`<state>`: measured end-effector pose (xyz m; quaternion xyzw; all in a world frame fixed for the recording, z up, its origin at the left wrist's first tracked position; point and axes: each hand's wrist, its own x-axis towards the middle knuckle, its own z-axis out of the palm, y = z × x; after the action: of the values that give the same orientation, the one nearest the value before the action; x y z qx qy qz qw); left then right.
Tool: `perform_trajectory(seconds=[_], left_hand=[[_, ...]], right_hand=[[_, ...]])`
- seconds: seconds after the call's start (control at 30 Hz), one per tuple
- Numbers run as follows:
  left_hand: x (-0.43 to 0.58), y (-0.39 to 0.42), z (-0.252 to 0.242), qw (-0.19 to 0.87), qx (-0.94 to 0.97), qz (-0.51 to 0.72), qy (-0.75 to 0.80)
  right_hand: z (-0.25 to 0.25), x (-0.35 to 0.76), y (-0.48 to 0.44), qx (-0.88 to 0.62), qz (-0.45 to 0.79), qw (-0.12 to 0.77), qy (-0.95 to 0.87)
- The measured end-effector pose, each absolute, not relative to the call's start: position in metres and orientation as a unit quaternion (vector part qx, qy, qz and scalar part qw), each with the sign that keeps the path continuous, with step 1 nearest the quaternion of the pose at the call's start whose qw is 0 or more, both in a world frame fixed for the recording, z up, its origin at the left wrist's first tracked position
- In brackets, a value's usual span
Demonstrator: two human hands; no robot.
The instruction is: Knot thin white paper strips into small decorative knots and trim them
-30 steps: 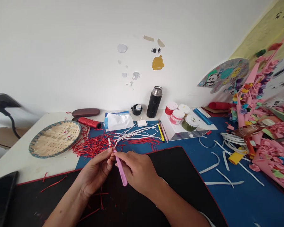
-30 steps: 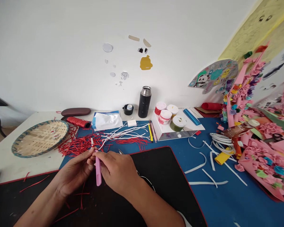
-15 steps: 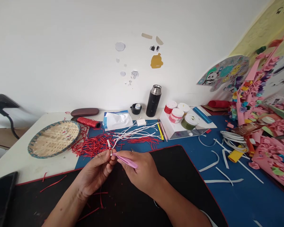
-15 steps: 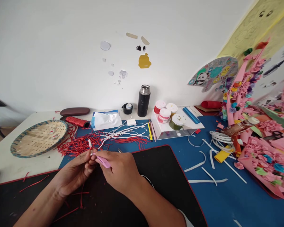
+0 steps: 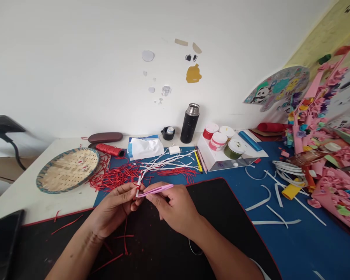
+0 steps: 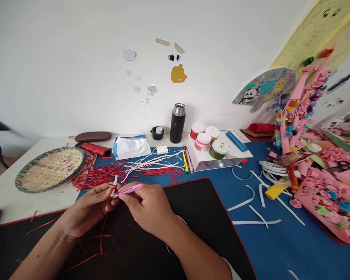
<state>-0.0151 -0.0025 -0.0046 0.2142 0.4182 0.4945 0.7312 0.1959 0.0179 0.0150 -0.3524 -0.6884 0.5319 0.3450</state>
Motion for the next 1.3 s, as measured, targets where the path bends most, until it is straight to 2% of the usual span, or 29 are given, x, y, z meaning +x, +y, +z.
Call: perform_trajectory(seconds=[0.2, 0.5, 0.97, 1.3], left_hand=[[-0.024, -0.001, 0.0, 0.713, 0.243, 0.476, 0.454], [-0.024, -0.004, -0.002, 0.707, 0.301, 0.459, 0.445], [-0.024, -0.007, -0.01, 0.727, 0.368, 0.446, 0.371], [-0.024, -0.008, -0.006, 0.729, 0.392, 0.419, 0.374]], right_hand=[[0.017, 0.196, 0.017, -0.348, 0.515, 0.337, -0.707], [0.015, 0.197, 0.017, -0.349, 0.57, 0.303, -0.679], [0.008, 0.191, 0.024, -0.334, 0.772, 0.27, -0.469], [0.0, 0.184, 0.023, -0.315, 0.841, 0.257, -0.356]])
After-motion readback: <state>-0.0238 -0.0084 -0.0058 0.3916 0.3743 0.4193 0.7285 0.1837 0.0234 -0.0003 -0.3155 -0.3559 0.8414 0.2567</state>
